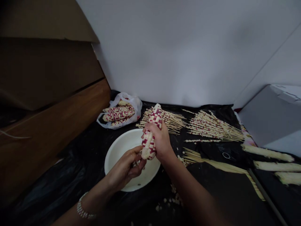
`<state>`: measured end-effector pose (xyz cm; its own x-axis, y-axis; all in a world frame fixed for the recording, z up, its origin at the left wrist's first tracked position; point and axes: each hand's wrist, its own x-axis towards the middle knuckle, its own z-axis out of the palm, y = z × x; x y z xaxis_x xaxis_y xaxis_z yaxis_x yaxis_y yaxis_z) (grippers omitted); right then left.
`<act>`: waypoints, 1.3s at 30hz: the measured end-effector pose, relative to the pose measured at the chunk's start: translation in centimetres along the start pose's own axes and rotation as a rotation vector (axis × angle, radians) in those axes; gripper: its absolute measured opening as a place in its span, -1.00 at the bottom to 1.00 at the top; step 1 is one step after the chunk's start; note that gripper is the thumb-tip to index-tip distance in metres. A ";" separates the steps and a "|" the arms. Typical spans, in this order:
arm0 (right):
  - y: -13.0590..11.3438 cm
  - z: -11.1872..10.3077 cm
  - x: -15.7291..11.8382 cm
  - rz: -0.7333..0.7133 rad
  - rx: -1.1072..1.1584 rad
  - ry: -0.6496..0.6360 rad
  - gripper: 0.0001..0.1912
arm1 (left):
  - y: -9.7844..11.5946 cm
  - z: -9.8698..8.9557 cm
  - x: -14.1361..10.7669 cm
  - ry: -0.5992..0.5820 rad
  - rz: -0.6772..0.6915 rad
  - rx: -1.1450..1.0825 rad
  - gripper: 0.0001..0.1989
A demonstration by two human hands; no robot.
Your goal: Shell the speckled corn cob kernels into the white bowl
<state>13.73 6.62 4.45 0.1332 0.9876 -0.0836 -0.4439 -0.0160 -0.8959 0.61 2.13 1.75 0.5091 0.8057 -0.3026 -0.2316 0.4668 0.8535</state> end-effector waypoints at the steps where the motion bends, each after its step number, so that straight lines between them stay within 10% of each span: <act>1: -0.3 -0.3 0.2 -0.014 0.016 0.009 -0.73 | 0.1 0.3 -0.1 0.007 -0.008 -0.028 -0.93; 8: -2.7 -2.7 1.6 -0.204 0.020 0.078 -0.68 | -2.3 2.9 -1.8 -0.078 0.040 0.274 -0.73; 16: -2.7 -3.0 1.9 -0.229 0.016 0.063 -0.68 | -3.9 4.6 -2.7 -0.504 0.440 0.902 -0.50; 21: -2.9 -2.8 1.7 -0.207 0.013 0.045 -0.65 | -4.6 3.7 -2.6 -0.540 0.619 0.968 -0.43; 25: -3.1 -2.6 1.5 -0.148 0.033 -0.052 -0.60 | -4.6 2.9 -3.1 -0.370 0.621 0.939 -0.57; 33: -2.7 -1.9 1.4 -0.034 0.119 -0.123 -0.59 | -0.8 0.6 -2.0 0.396 0.830 0.615 -0.68; 39: -2.4 -1.3 0.9 0.029 0.262 -0.149 -0.57 | -0.2 -0.1 -0.1 0.320 0.444 0.198 -0.75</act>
<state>16.04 7.37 5.95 -0.0061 0.9997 -0.0253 -0.6616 -0.0230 -0.7495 0.56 2.03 1.61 0.1160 0.9931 0.0153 -0.1906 0.0072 0.9816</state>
